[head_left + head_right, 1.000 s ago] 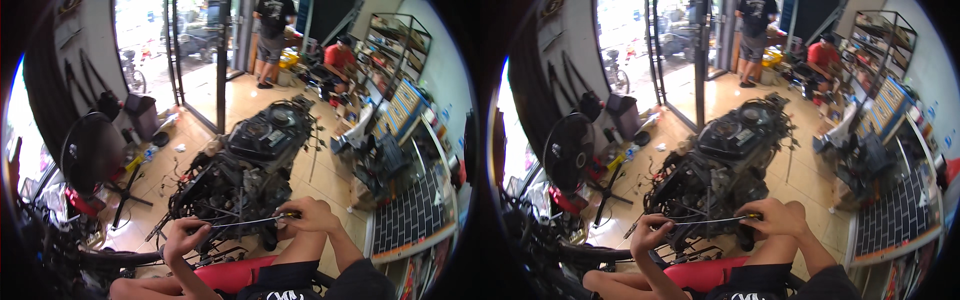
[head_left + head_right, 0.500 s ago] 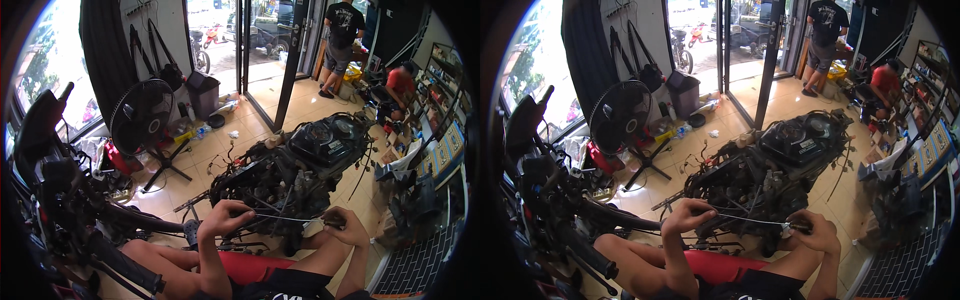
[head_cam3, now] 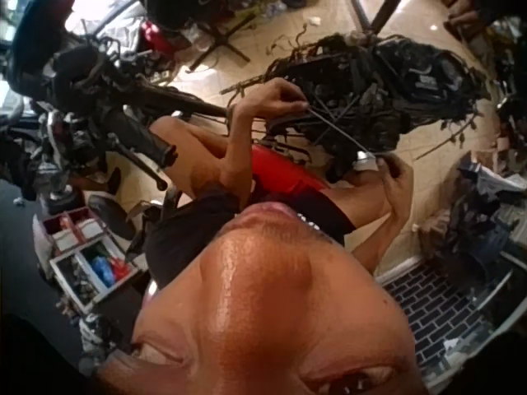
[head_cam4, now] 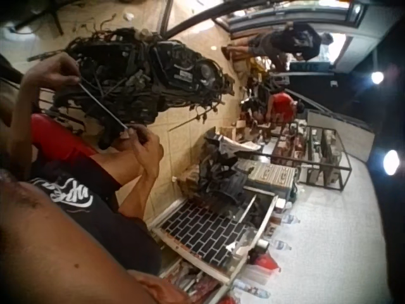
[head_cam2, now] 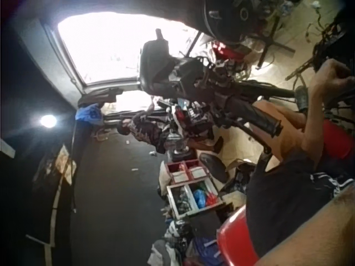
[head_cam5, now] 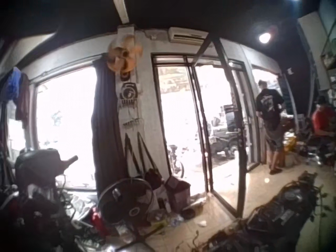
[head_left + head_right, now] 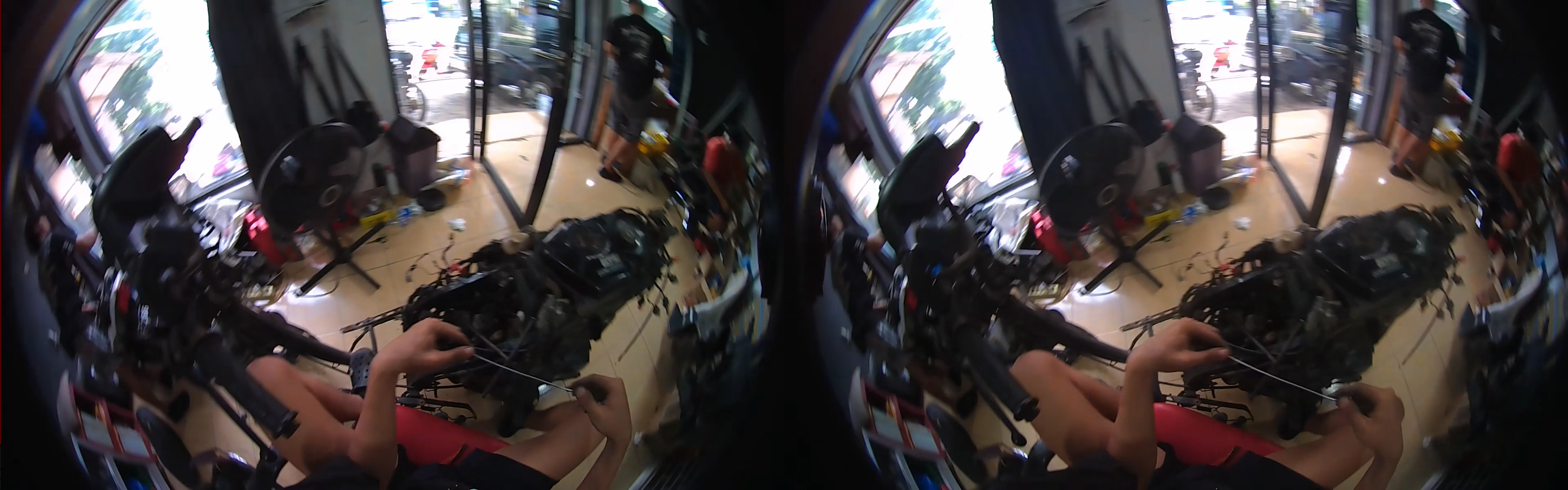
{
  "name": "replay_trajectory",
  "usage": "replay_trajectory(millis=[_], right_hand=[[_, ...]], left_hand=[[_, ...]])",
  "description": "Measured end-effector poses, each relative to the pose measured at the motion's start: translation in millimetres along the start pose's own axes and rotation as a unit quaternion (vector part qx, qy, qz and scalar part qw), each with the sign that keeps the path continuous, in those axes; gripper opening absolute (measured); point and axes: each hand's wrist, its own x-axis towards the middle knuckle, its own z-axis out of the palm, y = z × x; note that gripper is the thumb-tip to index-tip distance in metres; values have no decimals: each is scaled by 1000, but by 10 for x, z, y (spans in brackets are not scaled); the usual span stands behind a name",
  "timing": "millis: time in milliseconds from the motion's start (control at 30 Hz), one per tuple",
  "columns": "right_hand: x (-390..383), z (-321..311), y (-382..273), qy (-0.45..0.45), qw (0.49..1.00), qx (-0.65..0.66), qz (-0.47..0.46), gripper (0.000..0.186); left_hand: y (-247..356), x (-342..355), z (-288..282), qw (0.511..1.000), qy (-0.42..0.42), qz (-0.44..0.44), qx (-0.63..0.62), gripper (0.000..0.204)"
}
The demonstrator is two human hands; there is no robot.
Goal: Inspecting and repairing the internal wiring and components of a motorcycle.
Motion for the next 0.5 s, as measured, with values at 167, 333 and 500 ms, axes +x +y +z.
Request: replay_trajectory(millis=[167,333,500], right_hand=[[77,126,-155,24,995,87,-44,14],[26,126,-80,37,994,70,-70,11],[-21,36,-232,-68,991,106,33,19]], left_hand=[[-161,-64,119,999,26,-9,28,40],[-147,-141,147,999,42,-1,12,38],[-185,-210,138,999,36,27,-24,36]])
